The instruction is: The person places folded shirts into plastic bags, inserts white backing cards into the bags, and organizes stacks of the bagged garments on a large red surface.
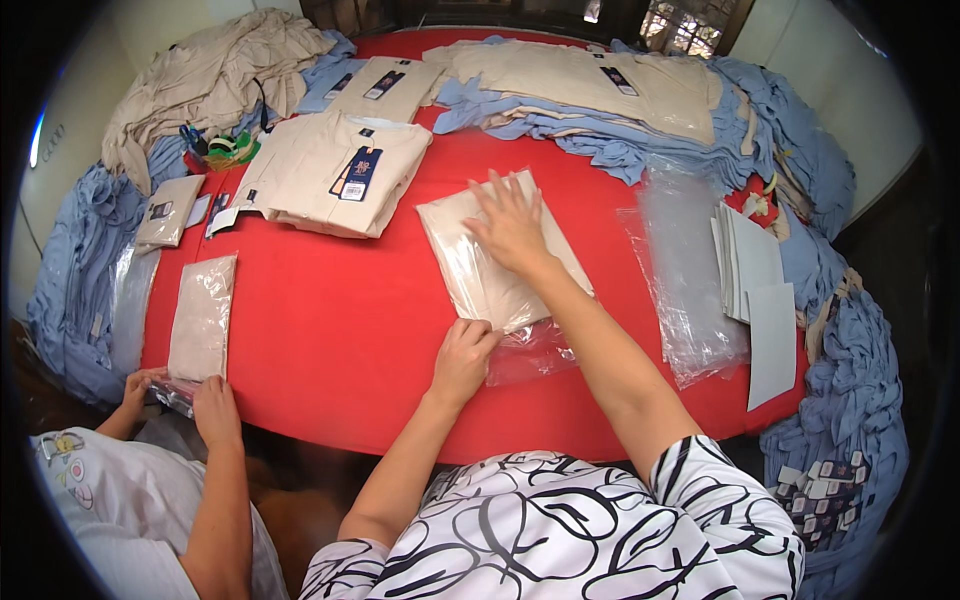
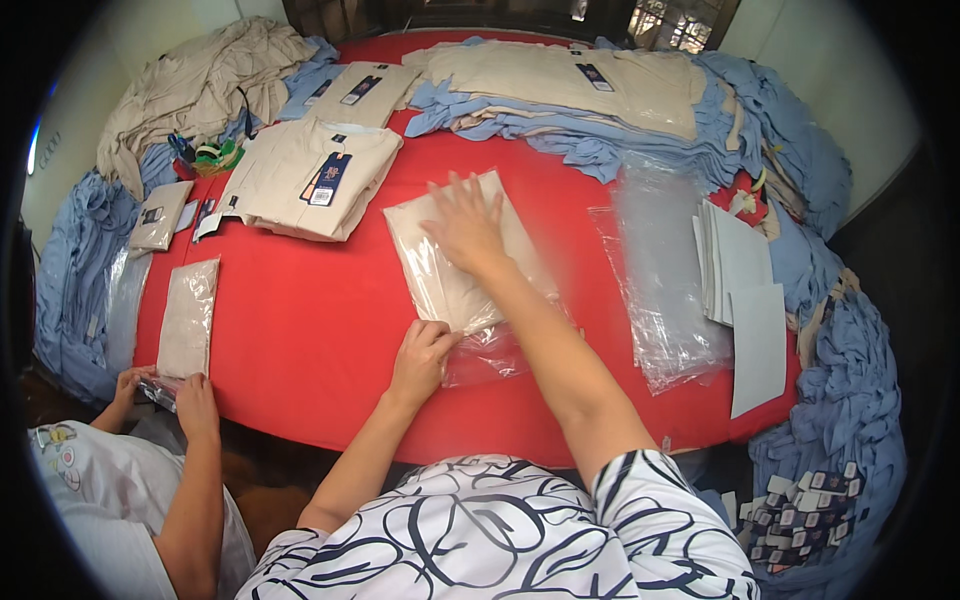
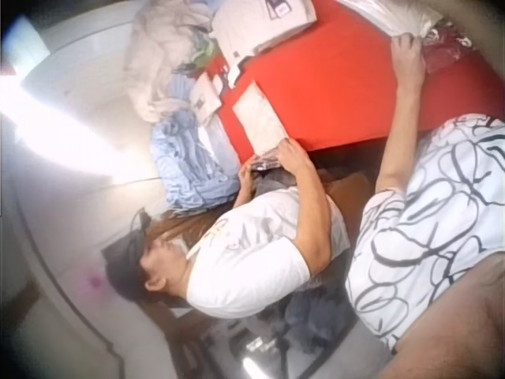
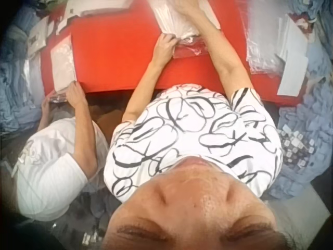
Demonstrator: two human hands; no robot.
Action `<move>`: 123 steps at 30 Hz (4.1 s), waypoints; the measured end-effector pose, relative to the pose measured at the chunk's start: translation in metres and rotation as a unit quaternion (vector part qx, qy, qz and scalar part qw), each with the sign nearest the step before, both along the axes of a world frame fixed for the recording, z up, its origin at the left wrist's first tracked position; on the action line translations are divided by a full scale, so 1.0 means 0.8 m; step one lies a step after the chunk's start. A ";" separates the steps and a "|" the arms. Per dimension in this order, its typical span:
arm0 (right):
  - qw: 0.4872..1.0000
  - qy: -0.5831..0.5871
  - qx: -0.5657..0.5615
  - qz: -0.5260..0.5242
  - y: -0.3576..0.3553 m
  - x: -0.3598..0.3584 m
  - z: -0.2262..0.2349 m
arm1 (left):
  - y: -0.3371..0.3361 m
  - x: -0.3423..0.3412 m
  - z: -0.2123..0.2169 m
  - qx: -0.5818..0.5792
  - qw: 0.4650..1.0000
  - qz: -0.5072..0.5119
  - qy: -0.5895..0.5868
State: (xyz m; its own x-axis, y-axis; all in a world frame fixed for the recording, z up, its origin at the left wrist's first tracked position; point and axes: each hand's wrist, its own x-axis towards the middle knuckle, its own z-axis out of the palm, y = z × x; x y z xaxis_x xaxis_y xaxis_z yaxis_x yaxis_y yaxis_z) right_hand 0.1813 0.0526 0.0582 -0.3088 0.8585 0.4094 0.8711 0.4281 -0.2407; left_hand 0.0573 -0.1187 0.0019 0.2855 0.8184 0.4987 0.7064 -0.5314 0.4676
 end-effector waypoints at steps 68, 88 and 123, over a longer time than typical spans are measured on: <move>0.992 0.095 0.067 0.053 -0.340 0.161 -0.023 | -0.020 -0.016 0.013 -0.117 0.946 -0.216 0.211; 0.994 0.065 0.048 0.069 -0.339 0.187 -0.041 | 0.034 0.091 -0.001 0.059 0.943 -0.247 0.214; 0.993 0.066 0.061 0.079 -0.330 0.194 -0.042 | 0.033 0.089 -0.006 0.029 0.948 -0.244 0.201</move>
State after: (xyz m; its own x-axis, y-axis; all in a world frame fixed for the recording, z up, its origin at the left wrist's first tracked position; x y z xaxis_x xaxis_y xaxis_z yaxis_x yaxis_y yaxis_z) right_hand 0.3366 -0.2111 0.0247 -0.3729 0.7456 0.5523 0.7551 0.5897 -0.2863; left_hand 0.1282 -0.0923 -0.0030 0.8000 0.5145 0.3088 0.4844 -0.8574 0.1736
